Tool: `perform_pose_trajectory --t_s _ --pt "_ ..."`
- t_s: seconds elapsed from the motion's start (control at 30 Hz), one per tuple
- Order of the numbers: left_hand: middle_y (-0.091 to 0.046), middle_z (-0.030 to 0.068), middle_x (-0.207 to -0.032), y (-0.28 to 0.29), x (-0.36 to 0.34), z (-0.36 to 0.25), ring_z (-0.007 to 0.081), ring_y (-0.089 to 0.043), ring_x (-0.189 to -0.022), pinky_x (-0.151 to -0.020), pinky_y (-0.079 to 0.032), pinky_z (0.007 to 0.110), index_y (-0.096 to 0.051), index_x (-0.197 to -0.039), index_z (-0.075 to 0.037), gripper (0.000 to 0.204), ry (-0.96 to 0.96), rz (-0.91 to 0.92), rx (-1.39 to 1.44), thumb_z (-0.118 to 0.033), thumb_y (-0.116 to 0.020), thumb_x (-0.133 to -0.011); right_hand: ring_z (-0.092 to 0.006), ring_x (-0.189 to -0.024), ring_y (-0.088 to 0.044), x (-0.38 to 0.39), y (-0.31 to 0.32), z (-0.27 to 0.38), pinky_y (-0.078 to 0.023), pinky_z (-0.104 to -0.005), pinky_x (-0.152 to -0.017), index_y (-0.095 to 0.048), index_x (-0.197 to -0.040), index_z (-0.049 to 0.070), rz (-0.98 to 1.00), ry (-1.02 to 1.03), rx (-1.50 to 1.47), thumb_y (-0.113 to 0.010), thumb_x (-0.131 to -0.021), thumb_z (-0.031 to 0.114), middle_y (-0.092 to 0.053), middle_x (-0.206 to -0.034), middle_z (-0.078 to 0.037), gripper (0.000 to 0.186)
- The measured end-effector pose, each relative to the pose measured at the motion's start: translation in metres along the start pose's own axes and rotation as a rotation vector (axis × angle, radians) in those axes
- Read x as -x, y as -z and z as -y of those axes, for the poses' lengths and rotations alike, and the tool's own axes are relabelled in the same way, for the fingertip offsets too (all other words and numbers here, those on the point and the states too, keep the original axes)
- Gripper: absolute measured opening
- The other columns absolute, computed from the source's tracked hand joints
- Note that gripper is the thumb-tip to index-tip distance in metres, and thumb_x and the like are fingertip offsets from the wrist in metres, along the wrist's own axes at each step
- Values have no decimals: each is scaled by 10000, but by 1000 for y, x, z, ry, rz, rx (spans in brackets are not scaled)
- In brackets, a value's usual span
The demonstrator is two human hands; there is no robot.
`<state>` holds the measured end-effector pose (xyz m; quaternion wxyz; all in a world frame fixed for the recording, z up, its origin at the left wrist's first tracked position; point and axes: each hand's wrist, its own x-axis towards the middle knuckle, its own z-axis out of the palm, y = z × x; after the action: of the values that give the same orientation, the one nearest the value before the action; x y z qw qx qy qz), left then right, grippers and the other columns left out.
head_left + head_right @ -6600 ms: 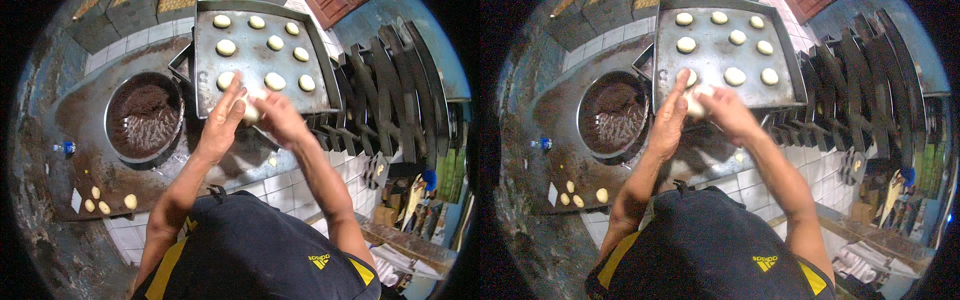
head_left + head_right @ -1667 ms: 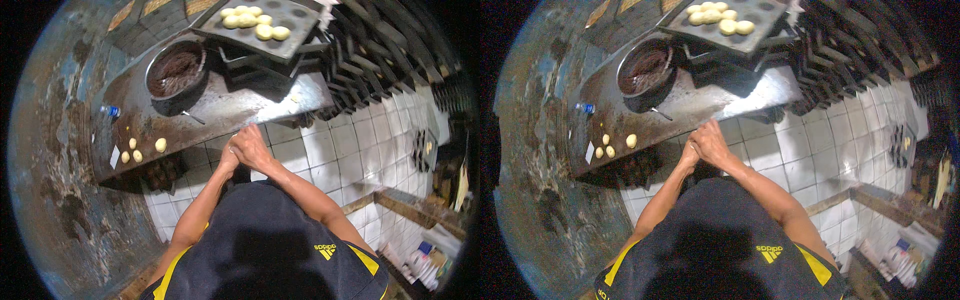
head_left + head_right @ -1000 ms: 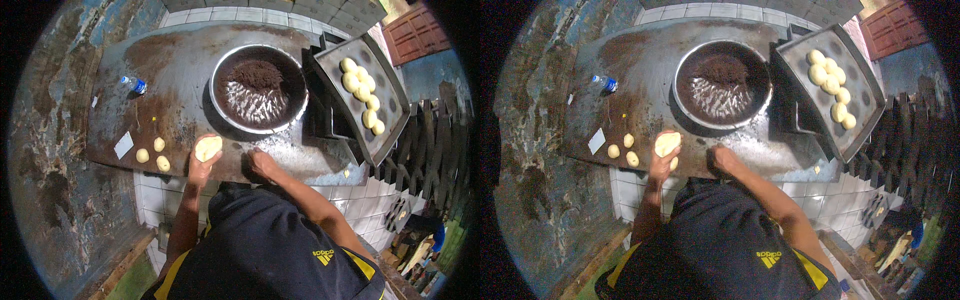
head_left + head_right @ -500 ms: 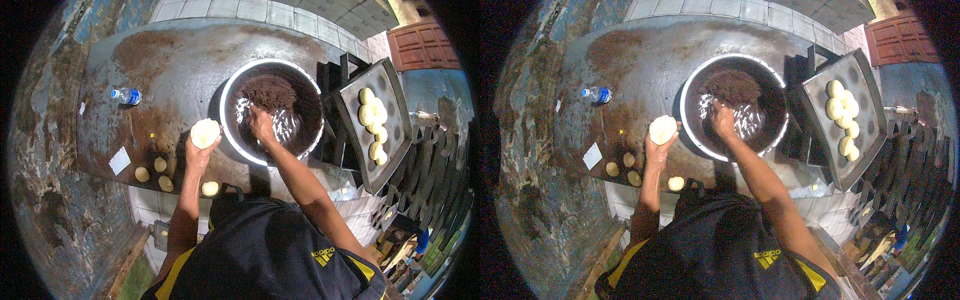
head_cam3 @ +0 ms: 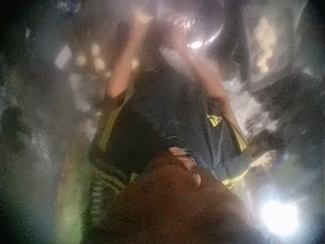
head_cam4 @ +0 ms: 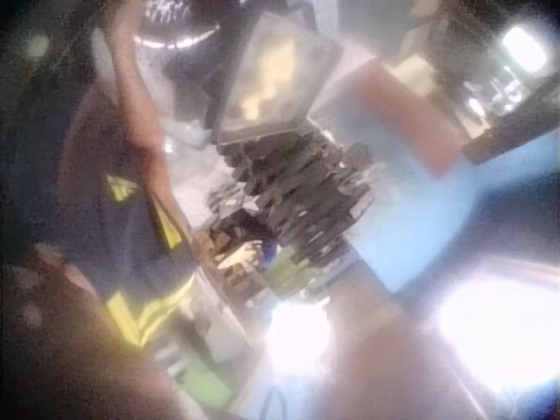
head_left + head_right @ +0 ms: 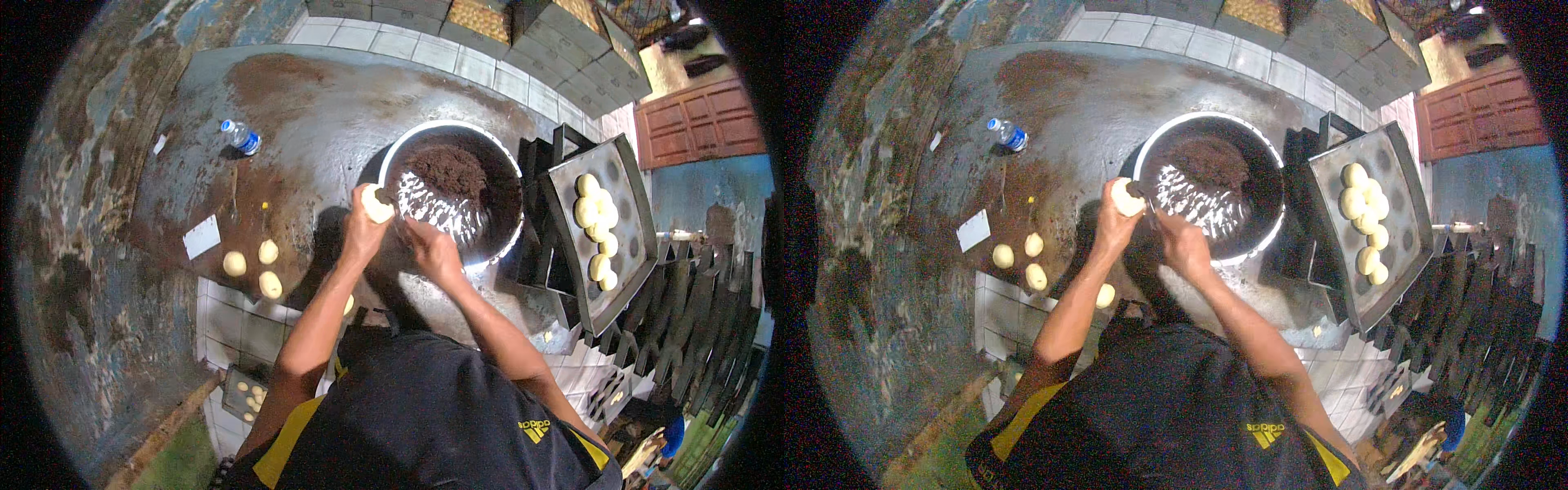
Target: The person scoops a dark filling into small pieces of dough, pinches the dough closed to encase the filling, and places the formed rolls onto a metal baking tray.
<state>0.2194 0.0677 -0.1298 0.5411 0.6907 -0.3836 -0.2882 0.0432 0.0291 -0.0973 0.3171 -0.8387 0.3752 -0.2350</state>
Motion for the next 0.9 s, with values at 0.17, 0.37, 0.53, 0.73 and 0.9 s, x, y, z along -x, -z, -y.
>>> perform_pose_trajectory --t_s 0.17,0.37,0.53,0.73,0.9 --pt "-699 233 -1040 10 44 -10 438 -702 -908 -747 -552 512 -420 -1353 -103 577 -83 79 -648 -129 -725 -865 -409 -805 -671 90 -4 30 -561 -471 -681 -589 -1320 46 126 52 248 -574 -826 -9 -640 -949 -201 497" --pt "-634 96 -1184 9 124 21 195 -629 -1090 -952 -505 345 -463 -1371 -102 664 214 215 194 32 -727 -777 -424 -902 -671 162 7 -1 -551 -469 -818 -635 -1222 3 -105 36 99 -657 -902 102 -690 -1038 -211 335" --pt "-607 48 -1159 -49 219 -46 202 -614 -1062 -945 -508 344 -400 -1388 -94 745 0 473 91 23 -777 -757 -182 -981 -683 181 49 -2 -545 -309 -839 -359 -1490 -22 -116 -476 -662 -698 -876 4 -710 -1035 -129 702" --pt "-646 36 -1007 -102 290 -87 154 -636 -883 -799 -543 300 -511 -1253 -76 559 203 573 379 -73 -837 -799 -398 -1128 -624 304 118 30 -492 -473 -971 -387 -1464 8 -279 -130 -129 -556 -880 -26 -653 -1194 -228 609" --pt "-692 46 -1058 -142 346 -115 146 -650 -900 -805 -531 290 -654 -1181 -40 343 322 730 535 -237 -748 -917 -337 -1107 -653 375 130 24 -507 -424 -964 -480 -1388 -8 -519 -165 -50 -605 -952 54 -679 -1149 -178 459"
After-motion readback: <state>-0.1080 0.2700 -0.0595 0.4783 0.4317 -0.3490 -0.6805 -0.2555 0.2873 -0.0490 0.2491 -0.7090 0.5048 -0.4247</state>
